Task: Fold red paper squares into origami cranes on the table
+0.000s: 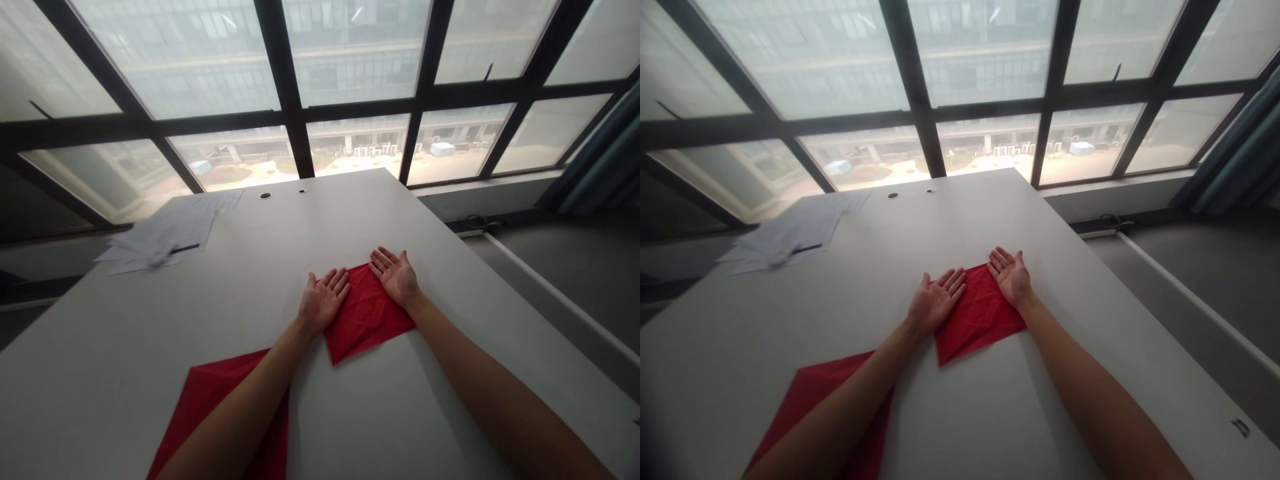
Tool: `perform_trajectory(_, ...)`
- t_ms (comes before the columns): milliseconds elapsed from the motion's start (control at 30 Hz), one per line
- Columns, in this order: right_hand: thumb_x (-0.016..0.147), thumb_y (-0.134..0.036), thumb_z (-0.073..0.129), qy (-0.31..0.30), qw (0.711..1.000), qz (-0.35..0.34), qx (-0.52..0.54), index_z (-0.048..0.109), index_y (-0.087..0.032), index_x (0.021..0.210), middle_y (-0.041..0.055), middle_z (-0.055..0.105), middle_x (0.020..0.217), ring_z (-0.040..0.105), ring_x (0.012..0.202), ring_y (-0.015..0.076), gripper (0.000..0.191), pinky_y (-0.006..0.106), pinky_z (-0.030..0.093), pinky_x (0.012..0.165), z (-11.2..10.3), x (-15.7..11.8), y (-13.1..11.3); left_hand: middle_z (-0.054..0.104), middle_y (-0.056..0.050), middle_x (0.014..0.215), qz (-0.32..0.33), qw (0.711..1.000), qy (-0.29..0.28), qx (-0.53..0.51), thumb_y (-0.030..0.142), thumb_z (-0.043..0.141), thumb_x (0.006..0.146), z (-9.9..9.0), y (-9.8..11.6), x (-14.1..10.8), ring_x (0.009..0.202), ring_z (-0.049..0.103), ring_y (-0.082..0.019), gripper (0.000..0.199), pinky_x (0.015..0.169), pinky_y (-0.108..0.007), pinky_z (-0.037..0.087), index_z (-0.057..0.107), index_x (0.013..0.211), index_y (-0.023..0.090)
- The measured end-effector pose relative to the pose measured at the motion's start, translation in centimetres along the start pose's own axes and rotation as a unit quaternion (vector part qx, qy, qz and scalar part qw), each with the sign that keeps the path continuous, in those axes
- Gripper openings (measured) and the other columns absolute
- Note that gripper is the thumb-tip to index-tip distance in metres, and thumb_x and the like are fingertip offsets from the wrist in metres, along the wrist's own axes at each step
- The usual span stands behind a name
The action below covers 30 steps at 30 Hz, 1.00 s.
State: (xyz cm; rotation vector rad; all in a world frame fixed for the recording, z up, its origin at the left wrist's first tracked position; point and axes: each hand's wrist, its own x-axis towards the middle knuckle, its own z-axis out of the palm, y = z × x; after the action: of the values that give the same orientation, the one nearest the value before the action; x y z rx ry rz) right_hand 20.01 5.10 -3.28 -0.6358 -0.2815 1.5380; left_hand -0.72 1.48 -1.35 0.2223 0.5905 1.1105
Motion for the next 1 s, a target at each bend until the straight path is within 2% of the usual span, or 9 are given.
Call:
perform_trajectory(200, 0.103, -0.052, 0.023, 0.008, 1.0, 0.0, -0.01, 0.067, -0.015, 0.104, 0.0157, 0.068, 0.121, 0.064, 0.116, 0.021, 0.057, 0.038, 0.048, 0.104, 0.4, -0.3, 0.2, 0.048, -0.016, 0.147, -0.001, 1.0, -0.006, -0.005, 0.058, 0.022, 0.101, -0.2, 0.0, -0.1, 0.134, 0.049, -0.025, 0.064, 0.103, -0.042, 0.05, 0.033, 0.148, 0.017)
perform_trajectory(433, 0.103, -0.051, 0.023, 0.016, 1.0, 0.005, -0.005, 0.068, -0.016, 0.103, 0.015, 0.07, 0.117, 0.063, 0.117, 0.021, 0.056, 0.04, 0.047, 0.105, 0.8, -0.3, 0.0, 0.047, -0.015, 0.147, 0.004, 1.0, -0.004, 0.002, 0.057, 0.022, 0.101, -0.1, 0.1, -0.2, 0.132, 0.052, -0.026, 0.058, 0.103, -0.043, 0.049, 0.04, 0.143, 0.022)
perform_trajectory(533, 0.103, -0.049, 0.026, 0.01, 1.0, -0.015, -0.009, 0.068, -0.016, 0.102, 0.0133, 0.069, 0.12, 0.061, 0.119, 0.0196, 0.053, 0.038, 0.045, 0.107, 1.8, -1.0, -0.3, 0.048, -0.015, 0.147, 0.005, 1.0, -0.003, 0.006, 0.057, 0.021, 0.101, 0.0, 0.1, -0.3, 0.132, 0.052, -0.026, 0.059, 0.103, -0.042, 0.05, 0.04, 0.143, 0.021)
perform_trajectory(600, 0.104, -0.045, 0.028, -0.021, 0.999, -0.033, -0.003, 0.068, -0.017, 0.103, 0.0102, 0.069, 0.12, 0.061, 0.119, 0.0181, 0.049, 0.037, 0.045, 0.107, 2.9, -2.0, 0.0, 0.048, -0.016, 0.146, 0.007, 1.0, -0.003, 0.011, 0.058, 0.021, 0.101, 0.1, 0.1, -0.3, 0.132, 0.051, -0.026, 0.061, 0.102, -0.041, 0.05, 0.039, 0.144, 0.019)
perform_trajectory(700, 0.104, -0.047, 0.024, -0.105, 0.993, 0.057, 0.012, 0.066, -0.019, 0.113, 0.0106, 0.069, 0.12, 0.063, 0.117, 0.0207, 0.051, 0.044, 0.049, 0.102, 4.2, -3.8, 1.3, 0.05, -0.015, 0.145, 0.02, 1.0, 0.0, 0.016, 0.058, 0.021, 0.101, 0.2, 0.2, -0.4, 0.132, 0.052, -0.024, 0.06, 0.102, -0.039, 0.051, 0.042, 0.142, 0.02)
perform_trajectory(800, 0.103, -0.046, 0.032, -0.087, 0.983, 0.159, -0.022, 0.063, -0.017, 0.114, 0.013, 0.07, 0.114, 0.066, 0.109, 0.0215, 0.044, 0.043, 0.055, 0.095, 4.3, -4.5, 2.8, 0.052, -0.014, 0.143, 0.038, 0.999, 0.011, 0.014, 0.059, 0.022, 0.101, 0.2, 0.3, -0.4, 0.13, 0.053, -0.023, 0.058, 0.1, -0.038, 0.052, 0.047, 0.138, 0.021)
perform_trajectory(867, 0.102, -0.045, 0.036, -0.087, 0.98, 0.174, -0.035, 0.062, -0.015, 0.114, 0.0155, 0.069, 0.116, 0.067, 0.106, 0.0222, 0.043, 0.041, 0.055, 0.094, 3.7, -4.2, 3.2, 0.052, -0.015, 0.143, 0.047, 0.999, 0.016, 0.012, 0.058, 0.022, 0.101, 0.2, 0.3, -0.4, 0.13, 0.053, -0.024, 0.058, 0.099, -0.039, 0.052, 0.048, 0.136, 0.021)
perform_trajectory(1000, 0.103, -0.04, 0.037, -0.043, 0.995, 0.082, -0.046, 0.064, -0.016, 0.112, 0.0127, 0.07, 0.113, 0.067, 0.105, 0.0196, 0.037, 0.038, 0.054, 0.098, 2.6, -2.8, 2.8, 0.051, -0.015, 0.144, 0.065, 0.998, 0.025, 0.014, 0.056, 0.024, 0.102, 0.2, 0.2, -0.3, 0.131, 0.052, -0.024, 0.055, 0.102, -0.039, 0.05, 0.048, 0.137, 0.021)
